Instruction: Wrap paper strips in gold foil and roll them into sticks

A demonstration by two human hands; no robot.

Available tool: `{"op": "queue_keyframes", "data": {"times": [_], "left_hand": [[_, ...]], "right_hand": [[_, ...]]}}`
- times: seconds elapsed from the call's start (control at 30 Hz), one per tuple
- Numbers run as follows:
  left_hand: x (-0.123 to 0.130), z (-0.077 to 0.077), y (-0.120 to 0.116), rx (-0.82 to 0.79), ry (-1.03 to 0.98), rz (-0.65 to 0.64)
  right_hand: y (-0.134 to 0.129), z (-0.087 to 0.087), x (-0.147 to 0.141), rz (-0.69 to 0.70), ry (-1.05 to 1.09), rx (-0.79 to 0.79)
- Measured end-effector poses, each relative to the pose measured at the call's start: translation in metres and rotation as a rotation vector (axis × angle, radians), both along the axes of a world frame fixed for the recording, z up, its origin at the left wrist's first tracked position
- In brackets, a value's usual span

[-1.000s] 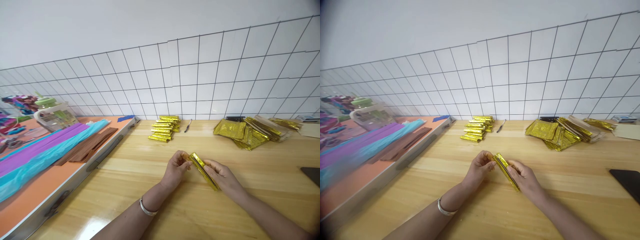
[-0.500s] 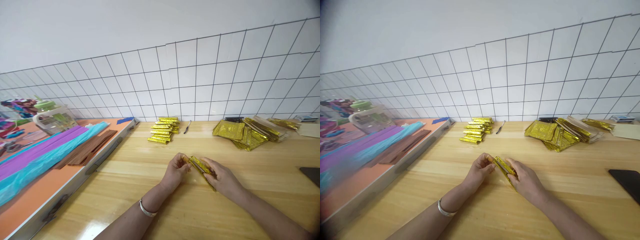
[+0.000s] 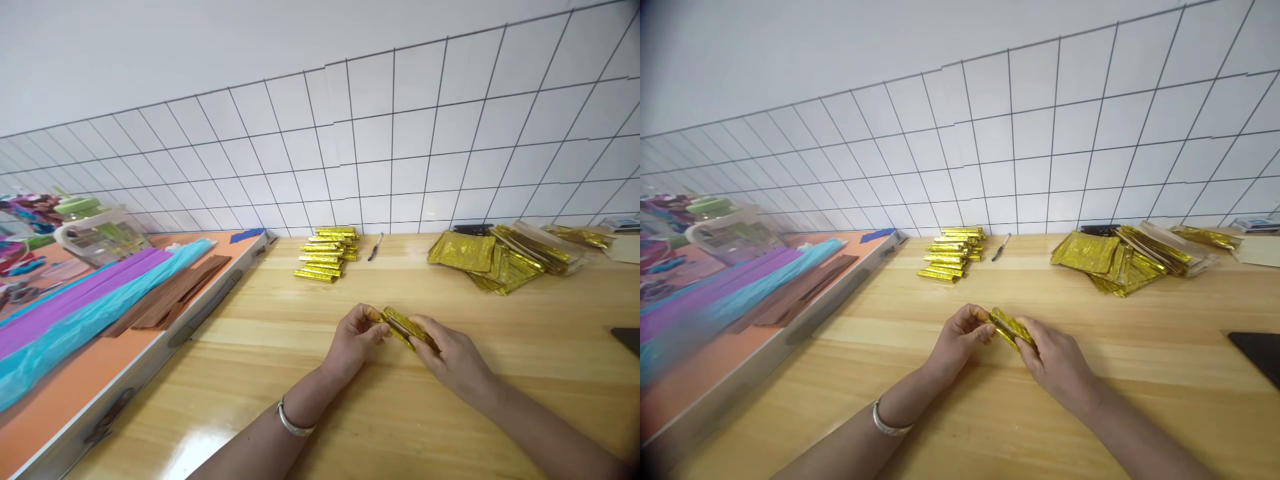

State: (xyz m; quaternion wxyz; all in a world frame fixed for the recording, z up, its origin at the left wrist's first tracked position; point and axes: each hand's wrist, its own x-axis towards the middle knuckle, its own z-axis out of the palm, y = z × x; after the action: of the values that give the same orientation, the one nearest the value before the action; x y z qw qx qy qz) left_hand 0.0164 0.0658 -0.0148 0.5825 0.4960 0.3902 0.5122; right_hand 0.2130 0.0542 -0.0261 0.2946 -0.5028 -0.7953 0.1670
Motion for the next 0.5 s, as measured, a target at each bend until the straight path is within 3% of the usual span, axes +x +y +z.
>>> {"op": "queue_keyframes", "data": {"times": [0.3, 0.5], "left_hand": [[-0.0006, 0.0019, 0.0001, 0.028, -0.022, 0.035], [-0.0014, -0.0047, -0.0013, 0.077, -0.001, 0.052]], "right_hand": [[-0.0005, 0.0063, 0.0017, 0.128, 0.028, 0.072], [-0.0010, 0.0004, 0.0010, 0.112, -0.040, 0.141]]}}
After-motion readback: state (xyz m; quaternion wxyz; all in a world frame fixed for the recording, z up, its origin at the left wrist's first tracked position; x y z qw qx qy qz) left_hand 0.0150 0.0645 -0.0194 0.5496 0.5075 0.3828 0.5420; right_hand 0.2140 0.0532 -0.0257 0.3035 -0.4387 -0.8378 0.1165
